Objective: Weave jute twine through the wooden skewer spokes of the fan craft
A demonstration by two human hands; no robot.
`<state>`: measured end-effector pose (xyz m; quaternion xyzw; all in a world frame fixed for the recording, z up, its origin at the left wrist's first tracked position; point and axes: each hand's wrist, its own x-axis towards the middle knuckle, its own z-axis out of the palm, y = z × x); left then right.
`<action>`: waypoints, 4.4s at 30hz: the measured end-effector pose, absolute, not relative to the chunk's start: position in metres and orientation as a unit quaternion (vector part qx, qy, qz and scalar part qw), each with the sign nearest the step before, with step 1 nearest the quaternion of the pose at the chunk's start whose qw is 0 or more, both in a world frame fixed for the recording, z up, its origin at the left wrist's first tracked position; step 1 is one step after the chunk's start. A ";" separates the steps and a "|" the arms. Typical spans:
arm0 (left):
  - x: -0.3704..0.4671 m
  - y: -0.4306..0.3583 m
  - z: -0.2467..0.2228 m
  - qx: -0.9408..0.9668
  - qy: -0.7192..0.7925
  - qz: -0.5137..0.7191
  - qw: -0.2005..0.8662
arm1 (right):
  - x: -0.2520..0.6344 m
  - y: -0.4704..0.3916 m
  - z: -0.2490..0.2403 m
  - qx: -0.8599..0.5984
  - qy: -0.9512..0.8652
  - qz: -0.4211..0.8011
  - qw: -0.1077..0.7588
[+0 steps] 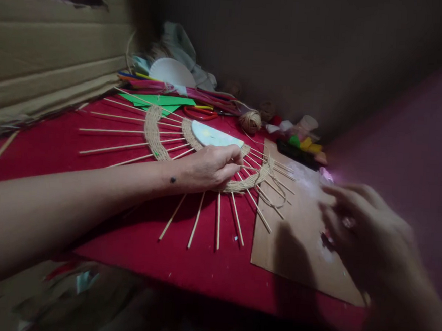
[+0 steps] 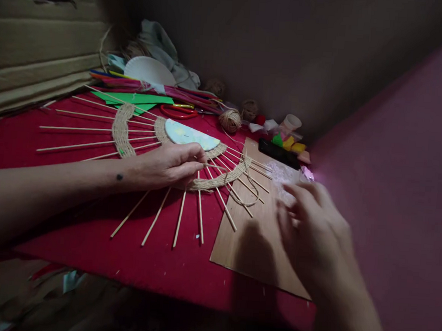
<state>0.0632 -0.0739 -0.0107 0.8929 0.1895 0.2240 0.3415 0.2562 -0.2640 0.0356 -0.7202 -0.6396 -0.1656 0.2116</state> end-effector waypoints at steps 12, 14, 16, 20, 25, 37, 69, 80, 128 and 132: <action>0.058 -0.068 0.000 0.897 0.142 0.190 0.374 | 0.216 -0.191 0.011 -0.674 -0.647 0.068 0.350; 0.058 -0.064 0.001 0.907 0.152 0.176 0.351 | 0.219 -0.195 0.011 -0.689 -0.639 0.085 0.331; 0.058 -0.061 0.000 0.914 0.171 0.174 0.325 | 0.219 -0.196 0.009 -0.698 -0.632 0.118 0.317; 0.058 -0.055 -0.002 0.915 0.214 0.173 0.293 | 0.215 -0.194 0.007 -0.690 -0.640 0.163 0.296; 0.059 -0.055 -0.005 0.919 0.211 0.128 0.309 | 0.212 -0.193 0.006 -0.700 -0.646 0.154 0.261; 0.063 -0.066 -0.003 0.931 0.214 0.093 0.281 | 0.215 -0.190 -0.008 -0.694 -0.653 0.153 0.262; 0.067 -0.070 -0.012 0.944 0.208 0.092 0.238 | 0.210 -0.190 -0.015 -0.707 -0.667 0.090 0.218; 0.069 -0.074 -0.010 0.951 0.210 0.085 0.211 | 0.212 -0.189 -0.018 -0.710 -0.665 0.078 0.218; 0.067 -0.074 -0.013 0.918 0.243 0.090 0.300 | 0.214 -0.189 -0.021 -0.699 -0.675 0.075 0.224; 0.069 -0.077 -0.016 0.926 0.241 0.104 0.270 | 0.213 -0.189 -0.020 -0.701 -0.676 0.069 0.218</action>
